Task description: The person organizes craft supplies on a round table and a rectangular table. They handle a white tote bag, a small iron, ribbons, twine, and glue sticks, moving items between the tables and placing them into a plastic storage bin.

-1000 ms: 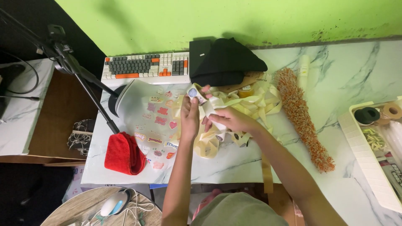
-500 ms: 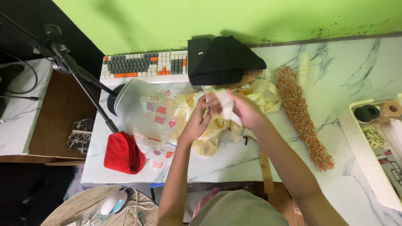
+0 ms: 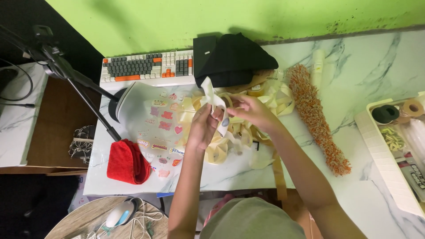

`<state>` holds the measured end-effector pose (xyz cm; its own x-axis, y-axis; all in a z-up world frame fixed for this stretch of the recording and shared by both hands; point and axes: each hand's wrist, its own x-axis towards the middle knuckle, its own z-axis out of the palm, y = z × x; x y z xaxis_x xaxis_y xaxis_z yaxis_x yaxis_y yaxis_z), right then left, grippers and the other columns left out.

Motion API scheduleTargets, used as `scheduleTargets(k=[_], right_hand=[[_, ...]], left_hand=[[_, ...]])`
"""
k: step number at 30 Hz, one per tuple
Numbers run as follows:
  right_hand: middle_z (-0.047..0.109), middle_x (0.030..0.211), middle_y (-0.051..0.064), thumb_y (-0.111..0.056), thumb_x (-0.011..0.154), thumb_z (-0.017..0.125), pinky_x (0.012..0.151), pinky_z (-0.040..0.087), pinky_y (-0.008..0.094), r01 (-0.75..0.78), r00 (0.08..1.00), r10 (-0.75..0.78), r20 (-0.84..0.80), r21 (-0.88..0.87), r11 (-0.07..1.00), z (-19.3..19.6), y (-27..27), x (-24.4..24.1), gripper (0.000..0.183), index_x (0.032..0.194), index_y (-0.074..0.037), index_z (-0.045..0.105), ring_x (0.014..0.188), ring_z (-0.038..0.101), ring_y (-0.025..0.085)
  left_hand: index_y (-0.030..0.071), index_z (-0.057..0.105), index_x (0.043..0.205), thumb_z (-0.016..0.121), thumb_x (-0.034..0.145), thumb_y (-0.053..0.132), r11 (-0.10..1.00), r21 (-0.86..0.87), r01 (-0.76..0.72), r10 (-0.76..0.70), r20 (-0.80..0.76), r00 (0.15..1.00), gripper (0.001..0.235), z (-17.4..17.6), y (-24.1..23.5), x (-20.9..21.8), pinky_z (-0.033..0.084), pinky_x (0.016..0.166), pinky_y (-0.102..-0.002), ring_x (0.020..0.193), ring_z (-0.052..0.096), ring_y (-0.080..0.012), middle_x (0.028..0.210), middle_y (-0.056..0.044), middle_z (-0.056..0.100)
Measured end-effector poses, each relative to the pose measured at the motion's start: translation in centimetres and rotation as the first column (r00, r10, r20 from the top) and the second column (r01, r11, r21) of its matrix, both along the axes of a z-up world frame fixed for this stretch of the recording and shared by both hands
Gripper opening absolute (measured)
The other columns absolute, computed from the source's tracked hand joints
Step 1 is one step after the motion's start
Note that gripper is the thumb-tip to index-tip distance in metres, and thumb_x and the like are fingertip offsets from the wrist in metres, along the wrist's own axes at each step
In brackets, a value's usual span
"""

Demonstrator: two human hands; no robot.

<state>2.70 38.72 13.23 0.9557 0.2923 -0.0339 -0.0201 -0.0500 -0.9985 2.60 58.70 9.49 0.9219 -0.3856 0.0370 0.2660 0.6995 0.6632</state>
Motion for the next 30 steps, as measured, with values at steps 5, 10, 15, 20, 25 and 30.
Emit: scheduleTargets(k=[5,10,15,20,25,30], right_hand=[[0.069,0.113,0.009,-0.017,0.092,0.072,0.097,0.057,0.035,0.007,0.972,0.077,-0.220,0.359,0.933,-5.1,0.1,1.2,0.039,0.123,0.002,0.060,0.107,0.068,0.022],[0.067,0.111,0.011,-0.010,0.099,0.071,0.097,0.055,0.035,-0.042,0.968,0.181,-0.175,0.595,0.802,-10.4,-0.2,2.4,0.030,0.122,0.005,0.058,0.108,0.066,0.022],[0.072,0.112,0.010,-0.021,0.100,0.054,0.101,0.053,0.040,-0.090,0.968,0.193,-0.164,0.490,0.867,-4.8,0.4,1.3,0.035,0.128,0.001,0.060,0.111,0.067,0.023],[0.065,0.121,0.004,-0.022,0.098,0.055,0.112,0.044,0.041,-0.021,0.990,-0.007,0.138,0.201,0.979,-0.5,0.4,0.2,0.051,0.147,-0.010,0.045,0.122,0.061,0.018],[0.068,0.108,0.013,-0.016,0.090,0.072,0.091,0.048,0.036,0.011,0.993,0.009,0.114,-0.175,0.985,2.8,0.6,0.1,0.071,0.154,-0.015,0.040,0.097,0.065,0.023],[0.066,0.119,0.001,-0.011,0.090,0.067,0.063,0.054,0.021,-0.039,0.999,0.040,0.001,-0.187,0.982,1.8,-5.3,4.3,0.043,0.132,-0.010,0.056,0.078,0.063,0.008]], left_hand=[[0.003,0.052,0.110,0.042,0.114,0.025,0.998,-0.029,-0.052,0.053,0.042,0.998,0.024,0.3,0.1,0.0,0.047,0.088,-0.034,0.088,0.055,-0.0188,0.083,-0.003,0.051],[0.001,0.053,0.113,0.042,0.110,0.028,0.986,0.139,-0.088,0.061,0.185,0.981,0.029,2.0,-0.4,-0.6,0.047,0.093,-0.034,0.090,0.059,-0.0200,0.088,-0.007,0.059],[-0.001,0.055,0.116,0.044,0.114,0.024,0.941,0.295,-0.167,0.102,0.223,0.969,0.028,-0.1,-0.4,-0.1,0.049,0.081,-0.031,0.080,0.057,-0.0146,0.083,-0.005,0.059],[0.000,0.059,0.102,0.061,0.104,0.023,0.335,0.743,-0.579,0.105,0.581,0.807,0.023,2.2,-0.7,-0.8,0.049,0.061,-0.035,0.063,0.059,-0.0239,0.072,-0.013,0.064],[0.001,0.063,0.100,0.071,0.096,0.024,0.023,0.452,-0.891,-0.011,0.892,0.452,0.025,2.1,0.4,0.1,0.049,0.057,-0.042,0.065,0.062,-0.0331,0.076,-0.017,0.065],[0.000,0.071,0.087,0.073,0.092,0.022,0.154,0.759,-0.633,-0.075,0.648,0.758,0.022,5.8,4.7,0.0,0.040,0.046,-0.034,0.048,0.050,-0.0185,0.058,-0.011,0.061]])
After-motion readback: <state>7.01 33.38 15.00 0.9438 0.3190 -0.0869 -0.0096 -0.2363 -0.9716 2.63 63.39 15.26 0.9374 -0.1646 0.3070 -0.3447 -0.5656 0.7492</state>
